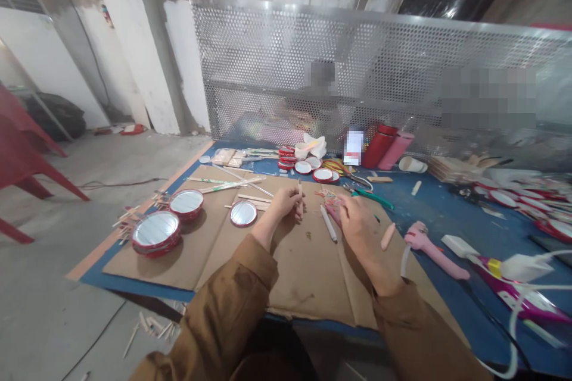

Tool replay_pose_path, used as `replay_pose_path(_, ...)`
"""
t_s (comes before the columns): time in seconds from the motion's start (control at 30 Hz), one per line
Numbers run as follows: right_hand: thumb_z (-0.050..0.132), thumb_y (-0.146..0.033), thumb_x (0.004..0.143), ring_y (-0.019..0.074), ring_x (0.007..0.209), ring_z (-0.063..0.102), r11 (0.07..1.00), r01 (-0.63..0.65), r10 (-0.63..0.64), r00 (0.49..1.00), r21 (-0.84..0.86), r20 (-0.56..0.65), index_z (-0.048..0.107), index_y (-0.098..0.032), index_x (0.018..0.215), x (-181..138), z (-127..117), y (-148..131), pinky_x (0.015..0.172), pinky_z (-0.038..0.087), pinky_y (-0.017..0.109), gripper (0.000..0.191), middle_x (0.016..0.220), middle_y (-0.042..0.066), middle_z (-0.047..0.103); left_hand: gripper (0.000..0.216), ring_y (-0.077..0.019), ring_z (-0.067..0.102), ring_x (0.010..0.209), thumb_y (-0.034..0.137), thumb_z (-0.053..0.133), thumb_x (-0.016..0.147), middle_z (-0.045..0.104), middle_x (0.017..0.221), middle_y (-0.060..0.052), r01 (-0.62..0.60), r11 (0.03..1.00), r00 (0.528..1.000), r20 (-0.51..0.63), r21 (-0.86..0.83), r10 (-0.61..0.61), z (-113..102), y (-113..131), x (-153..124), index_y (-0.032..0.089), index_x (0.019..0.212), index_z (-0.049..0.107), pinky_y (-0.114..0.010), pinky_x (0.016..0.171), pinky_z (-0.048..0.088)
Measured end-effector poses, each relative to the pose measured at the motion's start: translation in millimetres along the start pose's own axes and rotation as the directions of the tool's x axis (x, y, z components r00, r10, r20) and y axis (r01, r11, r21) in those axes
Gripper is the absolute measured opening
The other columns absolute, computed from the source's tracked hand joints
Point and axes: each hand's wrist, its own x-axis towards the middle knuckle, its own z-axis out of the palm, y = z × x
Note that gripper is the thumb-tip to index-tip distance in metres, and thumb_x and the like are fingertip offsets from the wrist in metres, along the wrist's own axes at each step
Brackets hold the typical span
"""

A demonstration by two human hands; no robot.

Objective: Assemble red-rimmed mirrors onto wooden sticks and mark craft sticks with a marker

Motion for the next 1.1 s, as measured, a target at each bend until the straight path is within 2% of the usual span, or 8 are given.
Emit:
replay_pose_path(0.1, 0.049, -0.034, 0.092, 0.0239, 0.083, 0.066, 0.944, -0.208, 0.256, 0.951, 0.257, -0.172, 0.068, -0.02, 0.096, 7, -6, 6, 0.078, 0.05, 0.036, 0.024, 0.092, 0.01, 0.073, 0.014, -0.0094, 0.052, 0.039, 0.017, 0.048, 0.095, 0.054, 0.051, 0.004, -0.03, 0.999, 1.0, 0.0, 0.037, 0.03, 3, 1, 2, 0.016, 0.083, 0.054, -0.02, 0.044, 0.043)
replay_pose_path(0.27, 0.062, -0.043, 0.078, 0.0146, 0.055, 0.053, 0.708, -0.365, 0.607, 0.752, 0.605, -0.257, 0.065, -0.019, 0.081, 36, -20, 16, 0.057, 0.044, 0.029, 0.025, 0.06, -0.002, 0.058, 0.017, -0.0091, 0.052, 0.039, 0.02, 0.052, 0.095, 0.054, 0.05, 0.004, -0.063, 0.988, 0.996, 0.069, 0.142, 0.054, 5, 3, 8, 0.016, 0.079, 0.055, -0.02, 0.045, 0.041)
replay_pose_path(0.4, 0.07, -0.039, 0.072, 0.0088, 0.045, 0.042, 0.494, -0.305, 0.727, 0.658, 0.814, -0.195, 0.059, -0.02, 0.071, 64, -18, 18, 0.045, 0.032, 0.022, 0.022, 0.05, -0.008, 0.047, 0.019, -0.009, 0.052, 0.043, 0.029, 0.059, 0.093, 0.05, 0.051, 0.006, -0.151, 0.982, 0.979, 0.151, 0.113, 0.133, 2, -1, 11, 0.015, 0.08, 0.057, -0.02, 0.049, 0.041)
replay_pose_path(0.53, 0.068, -0.041, 0.077, 0.007, 0.04, 0.039, 0.202, -0.219, 0.795, 0.606, 0.955, -0.029, 0.047, -0.022, 0.063, 73, 1, 16, 0.041, 0.033, 0.02, 0.032, 0.045, -0.01, 0.043, 0.031, -0.0083, 0.053, 0.049, 0.044, 0.069, 0.085, 0.054, 0.058, 0.004, -0.18, 0.983, 0.958, 0.233, 0.044, 0.165, 2, -6, 14, 0.014, 0.082, 0.059, -0.021, 0.052, 0.04)
replay_pose_path(0.6, 0.066, -0.044, 0.08, 0.0065, 0.039, 0.037, 0.143, -0.234, 0.817, 0.576, 0.962, 0.019, 0.048, -0.022, 0.063, 71, 11, 13, 0.04, 0.032, 0.019, 0.033, 0.043, -0.01, 0.043, 0.036, -0.0079, 0.053, 0.051, 0.047, 0.073, 0.081, 0.056, 0.061, 0.003, -0.157, 0.988, 0.945, 0.292, -0.003, 0.151, 5, -5, 14, 0.014, 0.084, 0.06, -0.021, 0.054, 0.041)
replay_pose_path(0.7, 0.066, -0.048, 0.08, 0.0065, 0.038, 0.038, 0.174, -0.271, 0.822, 0.57, 0.947, 0.012, 0.052, -0.021, 0.065, 66, 23, 7, 0.039, 0.031, 0.018, 0.034, 0.043, -0.01, 0.045, 0.037, -0.0078, 0.053, 0.051, 0.045, 0.077, 0.079, 0.057, 0.064, 0.002, -0.095, 0.995, 0.929, 0.357, -0.038, 0.103, 10, -2, 13, 0.013, 0.084, 0.06, -0.022, 0.055, 0.043)
replay_pose_path(0.97, 0.059, -0.054, 0.085, 0.0089, 0.042, 0.043, 0.506, -0.225, 0.667, 0.713, 0.832, -0.213, 0.056, -0.021, 0.074, 61, 21, -10, 0.046, 0.036, 0.022, 0.035, 0.046, -0.009, 0.048, 0.022, -0.0134, 0.067, 0.064, 0.028, 0.073, 0.085, 0.067, 0.075, -0.006, -0.005, 0.985, 0.92, 0.385, -0.175, 0.073, 6, -2, 13, 0.013, 0.09, 0.058, -0.026, 0.065, 0.054)
replay_pose_path(1.1, 0.059, -0.053, 0.086, 0.009, 0.044, 0.043, 0.53, -0.247, 0.659, 0.722, 0.811, -0.211, 0.058, -0.02, 0.074, 58, 19, -7, 0.047, 0.036, 0.022, 0.034, 0.048, -0.008, 0.049, 0.02, -0.0157, 0.07, 0.066, 0.023, 0.074, 0.084, 0.07, 0.076, -0.008, 0.037, 0.99, 0.918, 0.396, -0.137, 0.021, 3, -2, 20, 0.013, 0.094, 0.06, -0.029, 0.068, 0.058)
